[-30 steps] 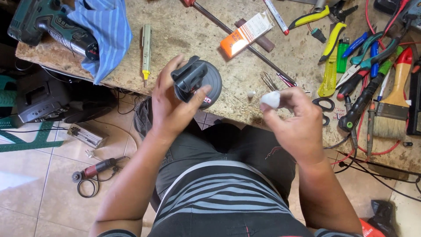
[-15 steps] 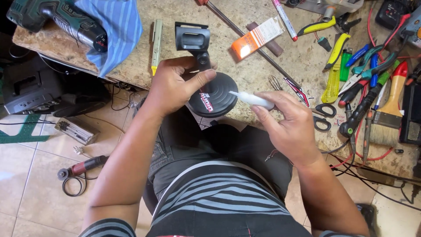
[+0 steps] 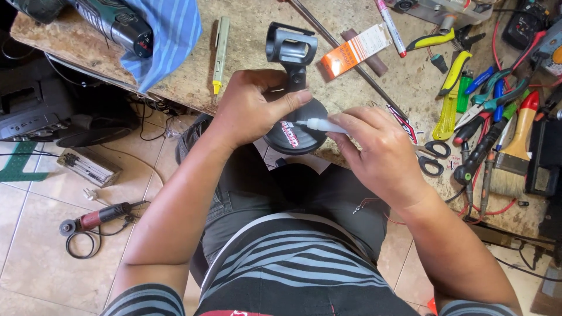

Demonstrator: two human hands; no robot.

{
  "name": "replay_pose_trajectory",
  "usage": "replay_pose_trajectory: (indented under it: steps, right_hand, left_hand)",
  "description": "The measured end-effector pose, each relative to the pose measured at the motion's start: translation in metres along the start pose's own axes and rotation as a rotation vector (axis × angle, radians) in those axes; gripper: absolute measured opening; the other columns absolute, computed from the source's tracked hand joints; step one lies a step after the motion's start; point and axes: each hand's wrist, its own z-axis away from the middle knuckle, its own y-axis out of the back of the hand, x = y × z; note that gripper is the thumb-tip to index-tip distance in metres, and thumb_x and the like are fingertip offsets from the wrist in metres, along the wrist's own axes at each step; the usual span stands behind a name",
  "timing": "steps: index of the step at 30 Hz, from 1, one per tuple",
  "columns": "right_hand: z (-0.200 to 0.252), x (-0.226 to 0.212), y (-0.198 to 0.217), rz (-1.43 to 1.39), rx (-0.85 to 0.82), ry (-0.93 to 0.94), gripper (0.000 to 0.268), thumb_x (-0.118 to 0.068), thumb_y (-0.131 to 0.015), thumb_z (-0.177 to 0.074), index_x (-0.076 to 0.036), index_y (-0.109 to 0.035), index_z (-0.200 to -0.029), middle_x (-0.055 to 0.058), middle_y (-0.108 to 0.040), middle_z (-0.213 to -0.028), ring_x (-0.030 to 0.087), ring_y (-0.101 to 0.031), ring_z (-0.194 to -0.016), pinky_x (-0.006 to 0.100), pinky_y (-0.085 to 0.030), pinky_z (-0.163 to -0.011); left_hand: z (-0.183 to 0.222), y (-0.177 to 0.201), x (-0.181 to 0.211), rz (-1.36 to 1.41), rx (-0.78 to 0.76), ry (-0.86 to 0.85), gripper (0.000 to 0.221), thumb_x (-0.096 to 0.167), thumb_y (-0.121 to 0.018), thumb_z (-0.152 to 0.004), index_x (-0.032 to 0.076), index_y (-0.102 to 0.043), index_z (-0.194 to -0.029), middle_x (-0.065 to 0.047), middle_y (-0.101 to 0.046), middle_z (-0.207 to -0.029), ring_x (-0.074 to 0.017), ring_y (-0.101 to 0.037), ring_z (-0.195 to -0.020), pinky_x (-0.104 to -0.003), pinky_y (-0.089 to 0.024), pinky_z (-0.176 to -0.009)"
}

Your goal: Applying glue to a plastic base and attaching a mounting arm to complete the assembly of a device component.

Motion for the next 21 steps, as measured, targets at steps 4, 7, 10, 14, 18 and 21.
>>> replay_pose_trajectory:
  steps: [4, 7, 10, 14, 18, 21]
  right_hand:
    - [-0.0016, -0.0022, -0.0015, 0.029, -0.014, 0.016, 0.015, -0.008, -0.075, -0.097, -0.003, -0.074, -0.111, 0.013, -0.069, -0.097, 0.035, -0.071, -0.091, 0.042, -0.057, -0.080]
    - [-0.0022, -0.0025, -0.0014, 0.051, -0.024, 0.025, 0.014, -0.009, -0.074, -0.098, -0.003, -0.074, -0.111, 0.014, -0.068, -0.097, 0.036, -0.070, -0.093, 0.043, -0.057, -0.080]
    - [-0.0026, -0.0009, -0.0014, 0.062, -0.027, 0.037, 0.013, -0.011, -0.073, -0.100, -0.005, -0.074, -0.112, 0.013, -0.068, -0.097, 0.035, -0.070, -0.092, 0.042, -0.056, -0.080]
    - [-0.0044, -0.0015, 0.0001, 0.079, -0.036, 0.048, 0.012, -0.011, -0.072, -0.100, -0.005, -0.074, -0.111, 0.013, -0.068, -0.097, 0.035, -0.070, -0.091, 0.042, -0.057, -0.080]
    - [-0.0061, -0.0020, 0.0009, 0.096, -0.032, 0.060, 0.011, -0.011, -0.071, -0.101, -0.005, -0.074, -0.110, 0.013, -0.068, -0.097, 0.034, -0.069, -0.090, 0.041, -0.057, -0.079]
    - [-0.0070, -0.0041, 0.0006, 0.124, -0.039, 0.061, 0.012, -0.013, -0.070, -0.102, -0.006, -0.074, -0.110, 0.011, -0.068, -0.097, 0.033, -0.069, -0.089, 0.039, -0.057, -0.078]
  left_hand:
    - [0.0005, -0.0020, -0.0015, 0.003, 0.009, -0.004, 0.033, 0.035, -0.079, -0.092, 0.002, -0.077, -0.096, -0.017, -0.076, -0.078, -0.0312, -0.079, -0.081, -0.035, -0.060, -0.070]
    - [0.0008, -0.0005, -0.0022, 0.012, 0.008, 0.001, 0.035, 0.035, -0.078, -0.093, 0.000, -0.077, -0.097, -0.019, -0.076, -0.080, -0.0312, -0.079, -0.084, -0.036, -0.061, -0.073]
    - [-0.0015, 0.0000, -0.0024, 0.010, -0.007, 0.002, 0.033, 0.036, -0.078, -0.093, 0.003, -0.078, -0.097, -0.017, -0.077, -0.080, -0.0312, -0.079, -0.082, -0.034, -0.060, -0.071]
    - [-0.0044, 0.0012, -0.0003, 0.011, -0.007, -0.013, 0.032, 0.034, -0.077, -0.093, 0.003, -0.078, -0.099, -0.017, -0.077, -0.083, -0.0304, -0.079, -0.083, -0.035, -0.061, -0.072]
    - [-0.0052, 0.0014, -0.0002, 0.016, -0.010, -0.014, 0.034, 0.034, -0.077, -0.093, 0.002, -0.077, -0.101, -0.018, -0.078, -0.084, -0.0311, -0.079, -0.084, -0.036, -0.061, -0.071]
    - [-0.0052, 0.0020, -0.0018, 0.012, -0.023, 0.001, 0.033, 0.035, -0.077, -0.093, 0.003, -0.078, -0.101, -0.016, -0.078, -0.085, -0.0301, -0.080, -0.083, -0.035, -0.061, -0.072]
